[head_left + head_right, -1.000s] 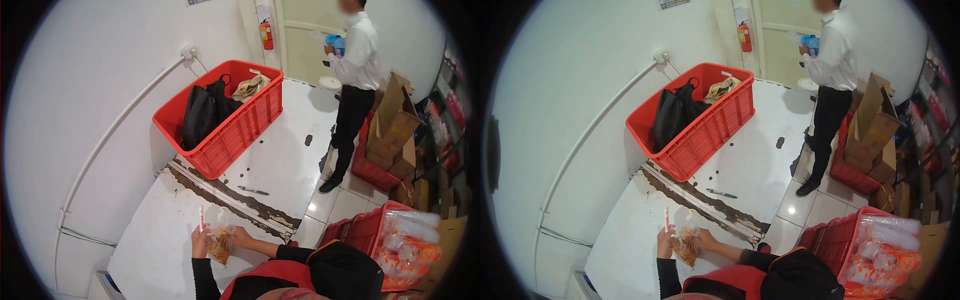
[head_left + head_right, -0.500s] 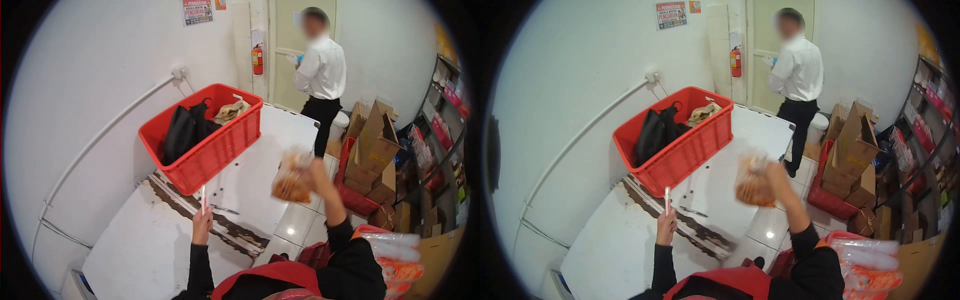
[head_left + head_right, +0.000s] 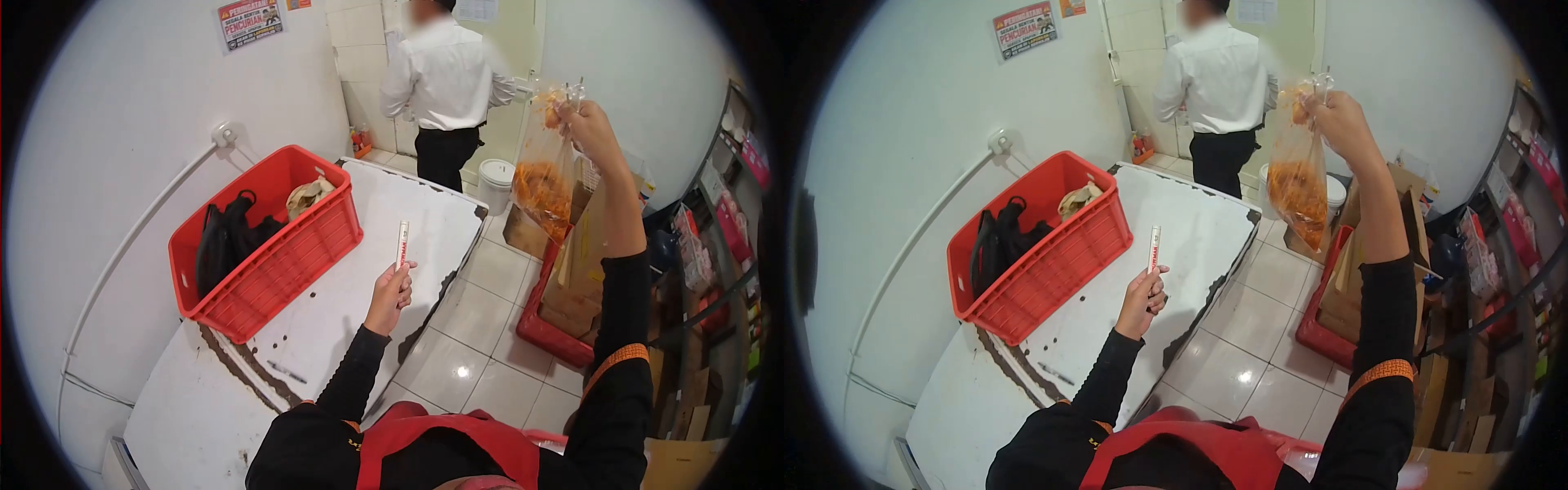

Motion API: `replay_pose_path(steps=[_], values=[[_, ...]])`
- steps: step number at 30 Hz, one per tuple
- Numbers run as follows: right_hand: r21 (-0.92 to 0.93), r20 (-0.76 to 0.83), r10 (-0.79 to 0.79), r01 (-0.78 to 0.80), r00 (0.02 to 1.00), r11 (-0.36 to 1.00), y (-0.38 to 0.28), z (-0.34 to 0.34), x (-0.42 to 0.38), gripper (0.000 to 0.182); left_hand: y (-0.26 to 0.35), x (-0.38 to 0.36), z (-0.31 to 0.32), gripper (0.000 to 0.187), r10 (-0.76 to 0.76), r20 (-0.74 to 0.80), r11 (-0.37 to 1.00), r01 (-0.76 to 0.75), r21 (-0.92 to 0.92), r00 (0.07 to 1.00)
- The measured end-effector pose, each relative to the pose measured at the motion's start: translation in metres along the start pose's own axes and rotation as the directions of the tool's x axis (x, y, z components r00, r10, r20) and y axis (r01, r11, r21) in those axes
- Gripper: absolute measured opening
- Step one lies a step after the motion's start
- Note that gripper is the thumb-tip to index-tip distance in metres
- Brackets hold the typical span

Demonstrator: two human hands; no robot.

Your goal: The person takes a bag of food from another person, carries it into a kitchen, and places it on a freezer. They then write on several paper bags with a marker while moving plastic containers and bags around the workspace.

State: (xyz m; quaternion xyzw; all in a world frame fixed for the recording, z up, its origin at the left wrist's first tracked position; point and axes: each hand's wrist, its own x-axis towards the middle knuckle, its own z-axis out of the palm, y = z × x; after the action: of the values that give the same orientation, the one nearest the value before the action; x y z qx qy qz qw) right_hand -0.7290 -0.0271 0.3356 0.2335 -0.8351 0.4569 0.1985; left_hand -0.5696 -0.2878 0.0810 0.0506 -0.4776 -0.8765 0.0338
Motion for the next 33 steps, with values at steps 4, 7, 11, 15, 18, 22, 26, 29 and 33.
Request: replay_pose_path(steps=[4, 7, 11, 15, 18, 22, 26, 29, 33], values=[[0.15, 0.012, 0.089, -0.09, 0.996, 0.985, 0.043, 0.001, 0.047, 0.034, -0.007, 0.066, 0.006, 0.029, -0.008, -0.005, 0.992, 0.008, -0.123, 1.0], [0.155, 0.055, 0.039, -0.048, 0.998, 0.987, 0.089, 0.0, 0.083, 0.034, -0.004, 0.12, 0.016, 0.029, 0.093, 0.007, 0.994, -0.093, -0.063, 0.996], [0.204, 0.01, 0.12, -0.12, 0.993, 0.972, 0.147, -0.007, 0.122, 0.035, 0.0, 0.211, 0.023, 0.027, 0.111, 0.037, 0.994, -0.111, -0.022, 0.993], [0.237, -0.024, 0.161, -0.15, 0.987, 0.96, 0.216, -0.025, 0.152, 0.037, -0.005, 0.288, 0.046, 0.026, 0.093, 0.043, 0.995, -0.091, -0.049, 0.995], [0.223, -0.134, 0.244, -0.211, 0.961, 0.952, 0.275, -0.04, 0.172, 0.034, -0.02, 0.356, 0.072, 0.025, 0.072, 0.053, 0.996, -0.069, -0.058, 0.996], [0.124, -0.067, 0.261, -0.252, 0.963, 0.96, 0.365, -0.055, 0.201, 0.032, -0.06, 0.445, 0.09, 0.023, 0.107, -0.02, 0.994, -0.107, -0.026, 0.994], [-0.046, 0.025, 0.074, -0.073, 0.997, 0.996, 0.437, -0.067, 0.257, 0.032, -0.069, 0.526, 0.108, 0.025, 0.143, -0.198, 0.986, -0.157, -0.058, 0.97], [0.028, 0.074, 0.05, -0.052, 0.996, 0.998, 0.467, -0.054, 0.319, 0.032, -0.064, 0.57, 0.107, 0.026, 0.187, -0.319, 0.978, -0.205, -0.024, 0.929], [0.026, 0.103, -0.026, 0.023, 0.994, 0.999, 0.504, -0.013, 0.408, 0.031, -0.05, 0.606, 0.087, 0.024, 0.348, -0.538, 0.929, -0.361, 0.085, 0.768]])
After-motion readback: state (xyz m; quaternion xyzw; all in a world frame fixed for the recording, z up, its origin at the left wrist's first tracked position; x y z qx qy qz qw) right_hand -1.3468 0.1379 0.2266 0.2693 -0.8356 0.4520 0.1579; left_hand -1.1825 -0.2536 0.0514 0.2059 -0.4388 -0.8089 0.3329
